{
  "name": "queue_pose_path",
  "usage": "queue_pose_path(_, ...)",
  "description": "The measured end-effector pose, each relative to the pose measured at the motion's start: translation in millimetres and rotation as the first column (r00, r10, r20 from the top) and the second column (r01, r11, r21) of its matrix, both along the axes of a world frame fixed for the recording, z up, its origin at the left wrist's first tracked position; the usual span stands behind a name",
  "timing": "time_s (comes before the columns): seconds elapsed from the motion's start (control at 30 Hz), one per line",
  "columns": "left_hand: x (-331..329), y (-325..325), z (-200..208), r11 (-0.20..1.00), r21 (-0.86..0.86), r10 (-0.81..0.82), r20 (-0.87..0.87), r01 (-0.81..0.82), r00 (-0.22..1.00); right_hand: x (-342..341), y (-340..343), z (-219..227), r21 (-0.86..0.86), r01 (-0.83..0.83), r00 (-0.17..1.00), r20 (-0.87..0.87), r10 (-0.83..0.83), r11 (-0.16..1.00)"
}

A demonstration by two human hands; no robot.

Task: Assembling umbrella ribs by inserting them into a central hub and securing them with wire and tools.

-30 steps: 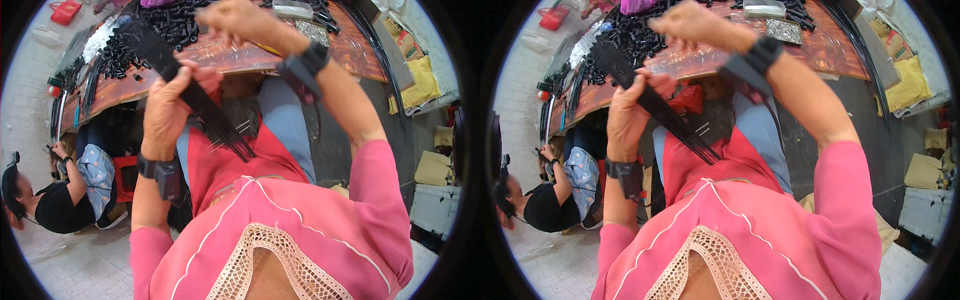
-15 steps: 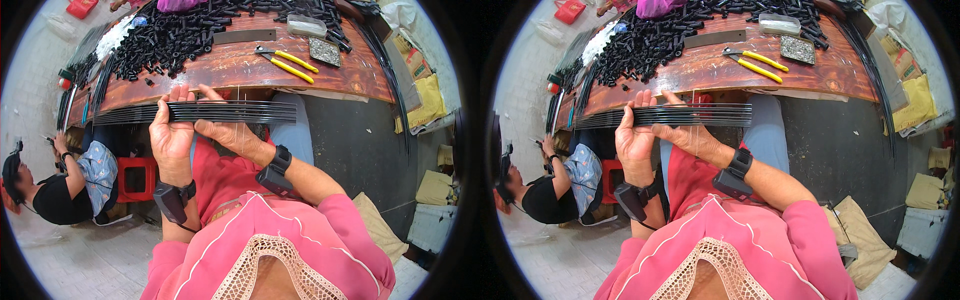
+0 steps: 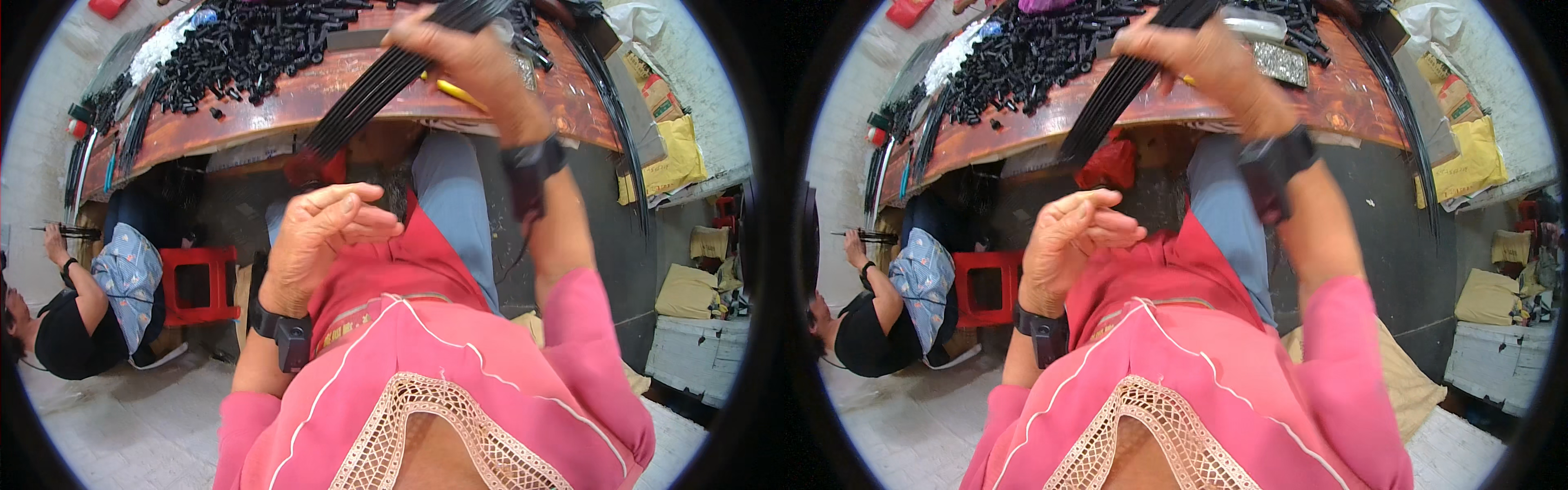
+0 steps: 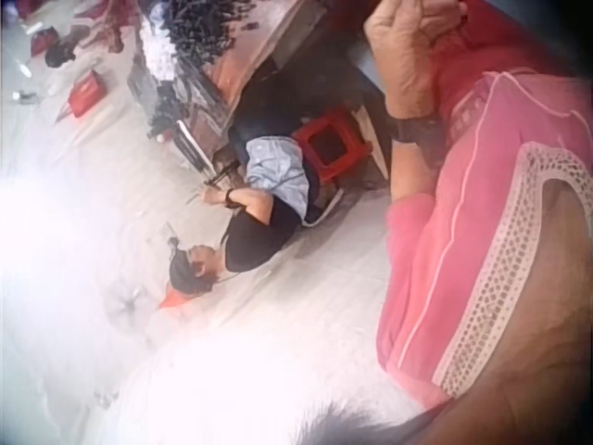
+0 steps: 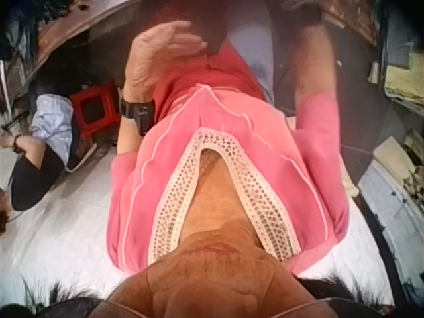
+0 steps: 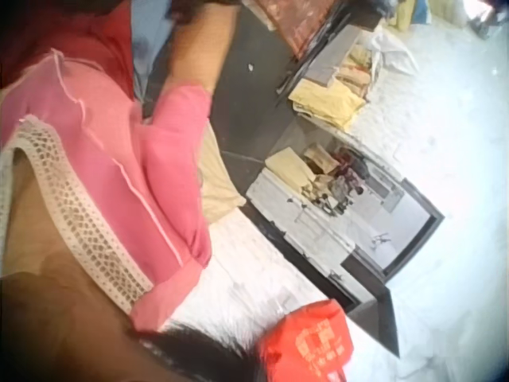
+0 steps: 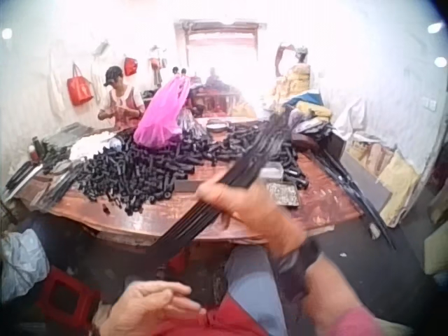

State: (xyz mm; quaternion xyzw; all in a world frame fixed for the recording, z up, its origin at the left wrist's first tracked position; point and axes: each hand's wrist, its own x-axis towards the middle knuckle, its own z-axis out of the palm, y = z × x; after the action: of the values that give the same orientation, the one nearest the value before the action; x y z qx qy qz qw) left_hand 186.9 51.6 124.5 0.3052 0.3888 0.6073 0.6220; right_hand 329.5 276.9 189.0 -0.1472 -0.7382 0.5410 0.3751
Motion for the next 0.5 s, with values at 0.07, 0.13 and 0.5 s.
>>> queue_pose_path(0.07,-14,-6,-8,0.998,0.018,0.058,-0.068,-0.057,0.996,9,1,37,0.040,-0.026,0.994,0.111,0.021,0.999)
queue_pose_path(0.13,-24,-3,-8,0.966,0.047,0.258,-0.261,-0.254,0.930,17,7,60,0.123,-0.122,0.949,0.304,0.080,0.985)
queue_pose_path(0.5,-57,23,32,0.824,0.313,0.565,-0.381,-0.473,0.732,-54,-25,6,-0.072,-0.659,0.633,0.484,0.604,0.748)
